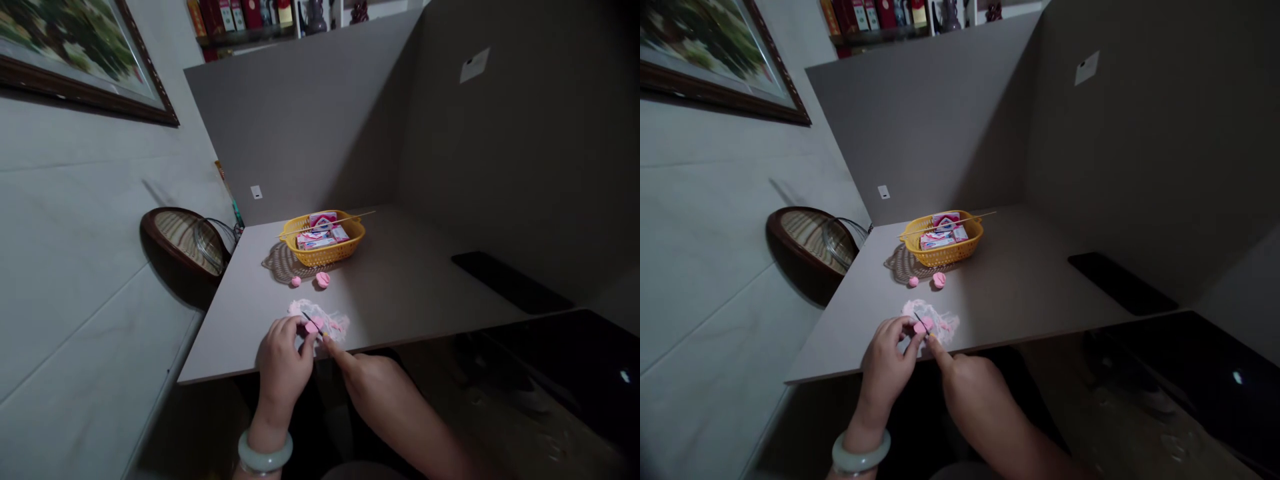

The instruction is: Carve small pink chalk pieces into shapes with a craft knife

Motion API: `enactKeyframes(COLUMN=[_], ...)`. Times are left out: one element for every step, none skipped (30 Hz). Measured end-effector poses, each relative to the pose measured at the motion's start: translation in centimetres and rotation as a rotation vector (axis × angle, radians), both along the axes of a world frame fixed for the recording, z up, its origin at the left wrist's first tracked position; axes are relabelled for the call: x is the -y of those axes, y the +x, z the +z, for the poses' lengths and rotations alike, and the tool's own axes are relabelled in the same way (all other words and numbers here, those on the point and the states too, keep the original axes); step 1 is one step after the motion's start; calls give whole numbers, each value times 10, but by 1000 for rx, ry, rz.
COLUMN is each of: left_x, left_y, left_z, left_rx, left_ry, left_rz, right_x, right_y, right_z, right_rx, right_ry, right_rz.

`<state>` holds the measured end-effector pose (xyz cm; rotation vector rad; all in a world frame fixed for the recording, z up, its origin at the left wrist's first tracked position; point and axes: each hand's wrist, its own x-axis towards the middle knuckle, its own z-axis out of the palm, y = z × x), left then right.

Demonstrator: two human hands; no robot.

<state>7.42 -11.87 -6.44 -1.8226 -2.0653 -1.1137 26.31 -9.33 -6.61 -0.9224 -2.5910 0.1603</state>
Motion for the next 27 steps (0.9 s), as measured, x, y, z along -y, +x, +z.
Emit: enactKeyframes(left_x=[0,1,2,3,3,4,4,4,4,3,3,2,2,2,3,3,4,4,4,4,4,3,2,1,0,-1,-1], left_y=[0,0,0,1,1,1,1,1,1,1,0,0,0,0,0,1,1,1,1,1,1,1,0,-1,-2,-2,-3], left_z=[0,0,0,0,0,1,1,2,2,2,2,2,2,2,2,2,2,2,2,2,2,1,1,1,0,0,-1], left_rx=[5,11,17,23,28,31,35,38,42,43,44,43,40,36,32,29,27,26,26,26,28,28,27,24,20,17,14], left_ry=[-2,-5,-9,-10,-10,-12,-17,-22,-26,-29,-28,-25,-21,-17,-17,-18,-21,-25,-29,-33,-35,-36,-33,-28,-22,-16,-10], left_rz=[-4,-12,-24,-36,-44,-51,-57,-59,-55,-46,-34,-19,-6,1,-2,-10,-21,-28,-32,-33,-33,-30,-23,-13,-3,3,3], right_x=[2,6,10,14,18,19,19,17,13,9,5,2,1,2,5,9,13,16,19,19,18,15,11,7,4,2,2], right_y=[4,10,17,23,27,28,26,21,14,7,0,-4,-4,-2,3,9,16,21,23,23,19,13,5,-1,-6,-8,-7], right_z=[-3,-7,-11,-14,-16,-16,-15,-12,-9,-5,-2,-1,0,-1,-4,-6,-9,-10,-10,-9,-6,-3,1,5,7,8,8], right_rx=[-1,-2,-5,-15,-18,-14,-2,16,36,48,53,53,49,39,22,2,-21,-39,-44,-33,-7,25,56,78,88,90,90], right_ry=[10,24,41,68,81,86,80,67,53,45,41,42,47,57,71,87,104,116,119,113,99,78,55,30,13,3,-5], right_rz=[2,3,5,10,11,9,4,-4,-12,-15,-15,-12,-7,1,9,17,23,24,21,12,1,-8,-19,-19,-17,-13,-4])
